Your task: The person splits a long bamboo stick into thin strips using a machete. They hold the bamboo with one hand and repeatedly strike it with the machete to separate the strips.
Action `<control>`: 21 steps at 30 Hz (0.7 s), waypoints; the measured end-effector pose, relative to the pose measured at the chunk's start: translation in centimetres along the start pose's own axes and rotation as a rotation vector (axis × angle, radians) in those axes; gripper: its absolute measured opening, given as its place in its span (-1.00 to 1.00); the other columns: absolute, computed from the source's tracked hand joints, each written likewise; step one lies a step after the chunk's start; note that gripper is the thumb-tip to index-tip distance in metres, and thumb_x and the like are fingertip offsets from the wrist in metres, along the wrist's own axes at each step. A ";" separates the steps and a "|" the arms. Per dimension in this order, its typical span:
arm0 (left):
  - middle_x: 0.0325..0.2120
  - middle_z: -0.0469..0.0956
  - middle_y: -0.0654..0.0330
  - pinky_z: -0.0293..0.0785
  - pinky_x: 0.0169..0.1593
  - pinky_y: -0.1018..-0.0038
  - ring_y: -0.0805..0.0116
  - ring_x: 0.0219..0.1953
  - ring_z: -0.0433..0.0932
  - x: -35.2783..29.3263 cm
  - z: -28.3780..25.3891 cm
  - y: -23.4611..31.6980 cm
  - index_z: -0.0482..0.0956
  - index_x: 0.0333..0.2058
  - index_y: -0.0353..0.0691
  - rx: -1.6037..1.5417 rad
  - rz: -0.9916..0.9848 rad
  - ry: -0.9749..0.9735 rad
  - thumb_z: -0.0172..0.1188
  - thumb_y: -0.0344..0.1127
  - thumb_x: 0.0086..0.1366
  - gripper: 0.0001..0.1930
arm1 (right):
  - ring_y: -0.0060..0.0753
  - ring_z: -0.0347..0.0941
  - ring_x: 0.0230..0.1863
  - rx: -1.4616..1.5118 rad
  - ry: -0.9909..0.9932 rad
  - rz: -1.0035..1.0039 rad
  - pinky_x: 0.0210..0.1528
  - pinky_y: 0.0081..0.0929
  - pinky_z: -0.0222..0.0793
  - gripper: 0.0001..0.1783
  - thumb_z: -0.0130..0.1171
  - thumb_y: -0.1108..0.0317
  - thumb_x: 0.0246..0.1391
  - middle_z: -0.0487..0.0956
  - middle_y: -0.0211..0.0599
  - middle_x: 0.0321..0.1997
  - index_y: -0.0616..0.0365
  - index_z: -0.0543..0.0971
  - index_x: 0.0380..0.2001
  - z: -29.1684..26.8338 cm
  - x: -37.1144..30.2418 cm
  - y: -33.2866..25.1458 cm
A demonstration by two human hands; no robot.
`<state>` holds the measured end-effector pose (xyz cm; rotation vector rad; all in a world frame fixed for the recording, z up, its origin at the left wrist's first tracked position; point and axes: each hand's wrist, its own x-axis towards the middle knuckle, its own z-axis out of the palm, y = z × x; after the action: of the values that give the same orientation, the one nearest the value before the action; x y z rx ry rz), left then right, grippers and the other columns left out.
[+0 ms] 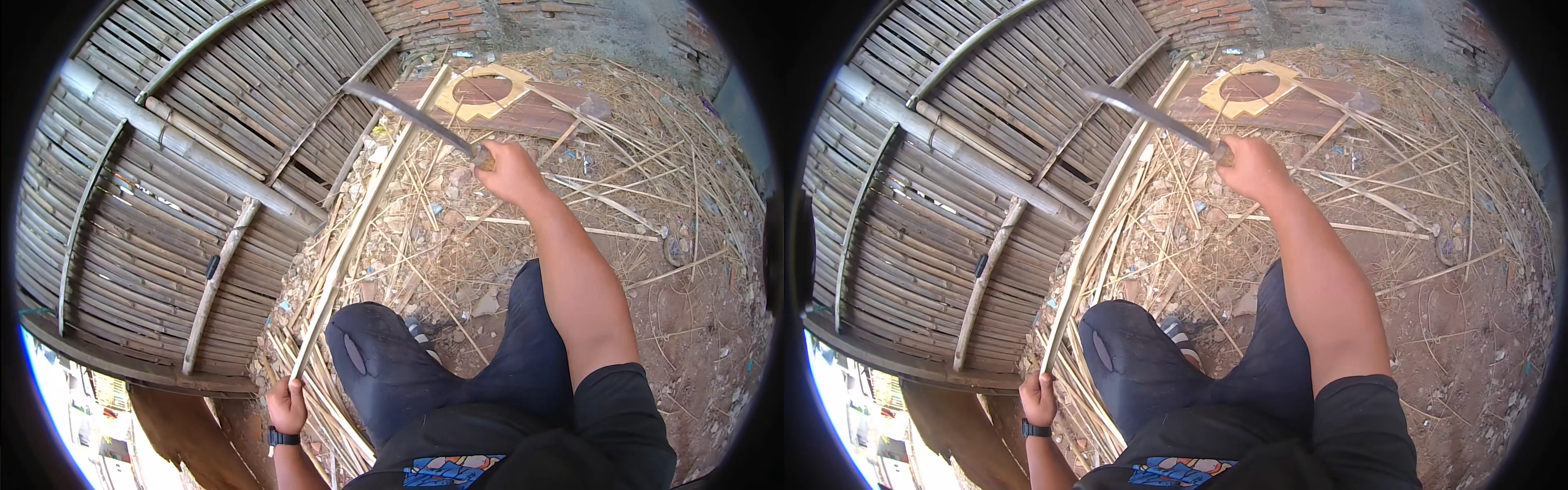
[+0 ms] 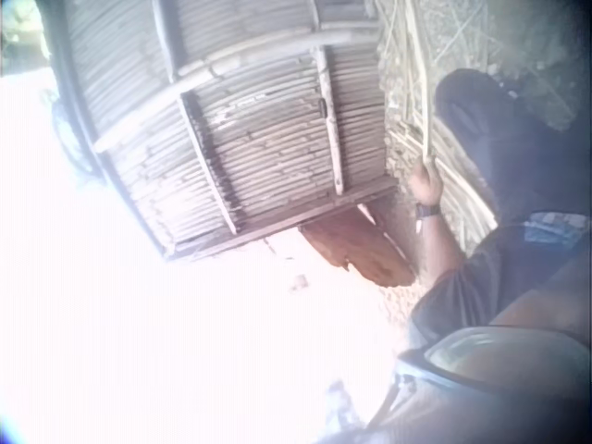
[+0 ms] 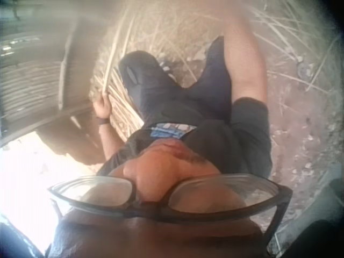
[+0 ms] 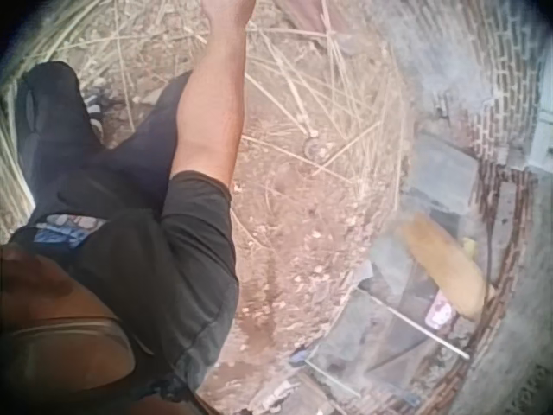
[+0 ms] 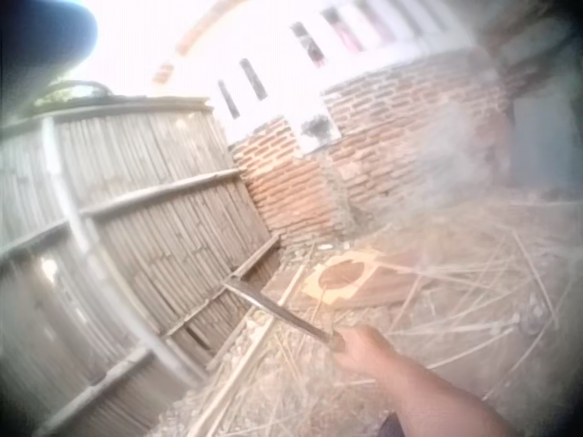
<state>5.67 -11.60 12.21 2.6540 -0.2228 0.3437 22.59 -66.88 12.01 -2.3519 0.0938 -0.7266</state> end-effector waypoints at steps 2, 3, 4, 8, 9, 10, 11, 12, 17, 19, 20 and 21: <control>-0.67 0.45 -0.03 0.35 -0.46 0.26 0.05 -0.60 0.49 -0.9 -0.4 -1.6 0.59 -0.45 -0.35 0.005 0.001 -0.010 0.06 -0.05 0.47 -0.54 | -0.02 0.63 -0.36 0.084 0.010 0.024 -0.25 -0.12 0.52 -0.75 0.30 0.25 0.00 0.63 -0.13 -0.48 0.10 0.62 -0.24 1.4 -0.4 0.7; -0.67 0.45 -0.04 0.34 -0.47 0.25 0.05 -0.60 0.48 -1.1 -0.3 -2.1 0.59 -0.46 -0.35 0.004 -0.002 -0.013 0.06 -0.04 0.47 -0.53 | 0.00 0.63 -0.36 0.125 0.011 0.030 -0.25 -0.12 0.52 -0.74 0.30 0.25 -0.01 0.64 -0.12 -0.47 0.10 0.61 -0.24 1.6 -0.7 0.6; -0.67 0.45 -0.04 0.34 -0.46 0.25 0.05 -0.60 0.48 -1.3 -0.4 -2.2 0.59 -0.46 -0.35 0.007 0.005 0.001 0.06 -0.03 0.47 -0.53 | 0.01 0.63 -0.35 0.053 -0.118 -0.047 -0.24 -0.12 0.52 -0.72 0.31 0.25 -0.01 0.64 -0.09 -0.45 0.09 0.62 -0.22 1.3 -1.1 -1.1; -0.63 0.48 -0.08 0.39 -0.43 0.18 -0.07 -0.53 0.53 -1.7 -0.3 -3.0 0.61 -0.43 -0.33 0.075 0.038 0.013 0.06 -0.07 0.45 -0.58 | 0.03 0.63 -0.29 -0.158 -0.396 -0.259 -0.20 -0.14 0.52 -0.64 0.32 0.25 -0.03 0.67 -0.02 -0.37 0.04 0.64 -0.11 0.1 -1.7 -4.2; -0.60 0.50 -0.09 0.40 -0.42 0.16 -0.11 -0.51 0.54 -1.9 -0.7 -3.4 0.61 -0.41 -0.33 0.132 0.048 0.014 0.07 -0.10 0.45 -0.60 | 0.03 0.63 -0.28 -0.179 -0.407 -0.292 -0.19 -0.14 0.52 -0.62 0.32 0.25 -0.03 0.67 0.00 -0.35 0.02 0.64 -0.09 0.2 -1.8 -4.3; -0.58 0.52 -0.10 0.41 -0.41 0.14 -0.14 -0.49 0.55 -2.2 -1.1 -3.8 0.61 -0.39 -0.32 0.189 0.057 0.016 0.07 -0.12 0.44 -0.63 | 0.02 0.63 -0.27 -0.106 -0.365 -0.161 -0.18 -0.14 0.51 -0.61 0.33 0.25 -0.04 0.67 -0.01 -0.34 0.01 0.64 -0.07 0.1 -1.5 -3.8; -0.56 0.53 -0.10 0.42 -0.40 0.13 -0.16 -0.48 0.55 -2.4 -1.7 -4.1 0.61 -0.37 -0.31 0.224 0.071 0.058 0.08 -0.13 0.43 -0.66 | 0.02 0.63 -0.25 -0.032 -0.324 -0.031 -0.17 -0.14 0.51 -0.59 0.33 0.25 -0.04 0.67 -0.01 -0.34 0.01 0.64 -0.05 -0.1 -0.9 -2.5; -0.54 0.54 -0.10 0.43 -0.39 0.11 -0.18 -0.46 0.55 -2.8 -1.8 -4.2 0.61 -0.35 -0.30 0.249 0.081 0.101 0.08 -0.15 0.42 -0.68 | 0.01 0.63 -0.24 0.032 -0.283 0.094 -0.16 -0.14 0.51 -0.58 0.33 0.25 -0.04 0.67 -0.01 -0.33 0.00 0.65 -0.04 -0.3 -0.5 -1.3; -0.54 0.55 -0.07 0.45 -0.38 0.10 -0.17 -0.47 0.55 -3.4 -2.3 -4.7 0.61 -0.34 -0.28 0.294 0.088 0.115 0.10 -0.19 0.40 -0.73 | 0.04 0.62 -0.19 0.051 -0.247 0.061 -0.11 -0.11 0.50 -0.56 0.36 0.20 -0.01 0.67 -0.01 -0.29 0.06 0.64 -0.03 0.3 -0.5 0.0; -0.58 0.53 -0.05 0.43 -0.40 0.14 -0.12 -0.50 0.55 -3.4 -2.3 -4.9 0.61 -0.37 -0.28 0.233 0.073 0.062 0.11 -0.16 0.40 -0.70 | 0.07 0.62 -0.18 -0.013 -0.279 -0.073 -0.09 -0.10 0.49 -0.56 0.36 0.18 0.03 0.67 0.01 -0.27 0.09 0.64 -0.02 0.4 -0.9 -0.2; -0.60 0.53 -0.04 0.42 -0.41 0.16 -0.09 -0.51 0.55 -3.3 -2.3 -5.0 0.62 -0.38 -0.29 0.202 0.066 0.036 0.11 -0.15 0.41 -0.68 | 0.08 0.61 -0.20 -0.027 -0.227 -0.055 -0.11 -0.12 0.48 -0.56 0.36 0.17 0.02 0.67 0.02 -0.28 0.09 0.64 -0.03 0.6 -0.8 0.5; -0.63 0.52 0.00 0.41 -0.42 0.21 -0.01 -0.54 0.54 -3.4 -2.6 -5.6 0.62 -0.40 -0.30 0.131 0.029 -0.034 0.11 -0.11 0.42 -0.64 | 0.08 0.60 -0.22 -0.036 -0.174 -0.039 -0.13 -0.14 0.47 -0.57 0.36 0.17 0.01 0.66 0.03 -0.29 0.08 0.64 -0.04 0.5 -0.6 0.9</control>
<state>3.12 -5.10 11.19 2.7902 -0.2576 0.3336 22.47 -67.17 10.91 -2.4468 -0.0150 -0.5400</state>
